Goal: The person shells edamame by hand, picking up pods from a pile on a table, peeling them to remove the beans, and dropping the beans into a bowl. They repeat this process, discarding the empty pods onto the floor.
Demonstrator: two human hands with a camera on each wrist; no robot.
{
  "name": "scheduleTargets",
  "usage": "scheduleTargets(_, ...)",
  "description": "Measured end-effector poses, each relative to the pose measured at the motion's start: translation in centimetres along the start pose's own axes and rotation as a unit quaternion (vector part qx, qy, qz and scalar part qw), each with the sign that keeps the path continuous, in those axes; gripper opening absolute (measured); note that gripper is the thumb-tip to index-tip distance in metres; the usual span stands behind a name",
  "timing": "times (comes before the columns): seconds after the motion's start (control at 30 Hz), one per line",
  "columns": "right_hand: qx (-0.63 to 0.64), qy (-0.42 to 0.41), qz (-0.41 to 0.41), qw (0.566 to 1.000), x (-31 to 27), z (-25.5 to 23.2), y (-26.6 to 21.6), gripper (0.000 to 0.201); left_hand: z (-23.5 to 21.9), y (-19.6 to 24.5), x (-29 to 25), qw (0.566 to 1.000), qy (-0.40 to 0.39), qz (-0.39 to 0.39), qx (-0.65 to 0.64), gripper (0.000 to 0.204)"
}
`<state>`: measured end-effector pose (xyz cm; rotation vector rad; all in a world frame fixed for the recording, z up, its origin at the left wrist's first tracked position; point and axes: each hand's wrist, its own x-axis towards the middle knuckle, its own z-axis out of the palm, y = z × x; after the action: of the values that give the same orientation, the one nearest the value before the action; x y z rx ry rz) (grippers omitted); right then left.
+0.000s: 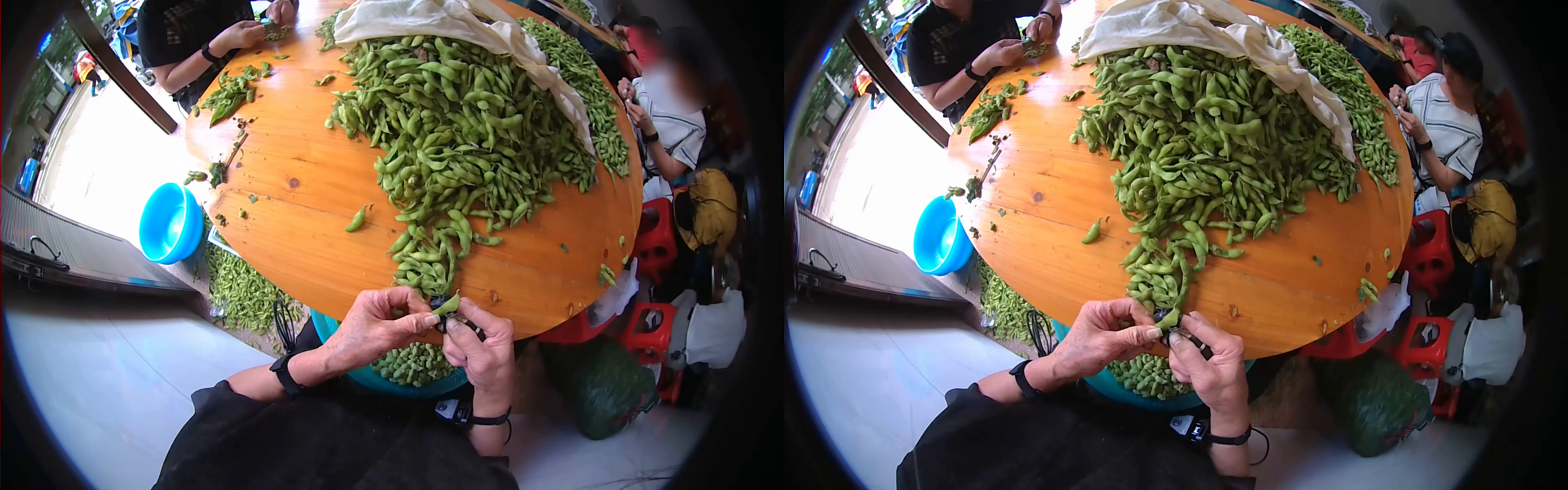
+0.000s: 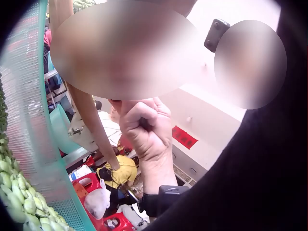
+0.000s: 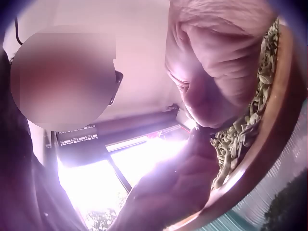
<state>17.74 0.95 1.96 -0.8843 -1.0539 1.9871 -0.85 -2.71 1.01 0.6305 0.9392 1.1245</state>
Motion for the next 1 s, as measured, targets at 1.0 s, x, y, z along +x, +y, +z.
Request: scheduleTargets(1.0, -0.302, 0.083, -0.06, 0.948, -0.6, 1.4, 1.0, 0.017, -1.5, 1.1, -0.7, 0.932, -0.117, 0.062, 0.338, 0.012)
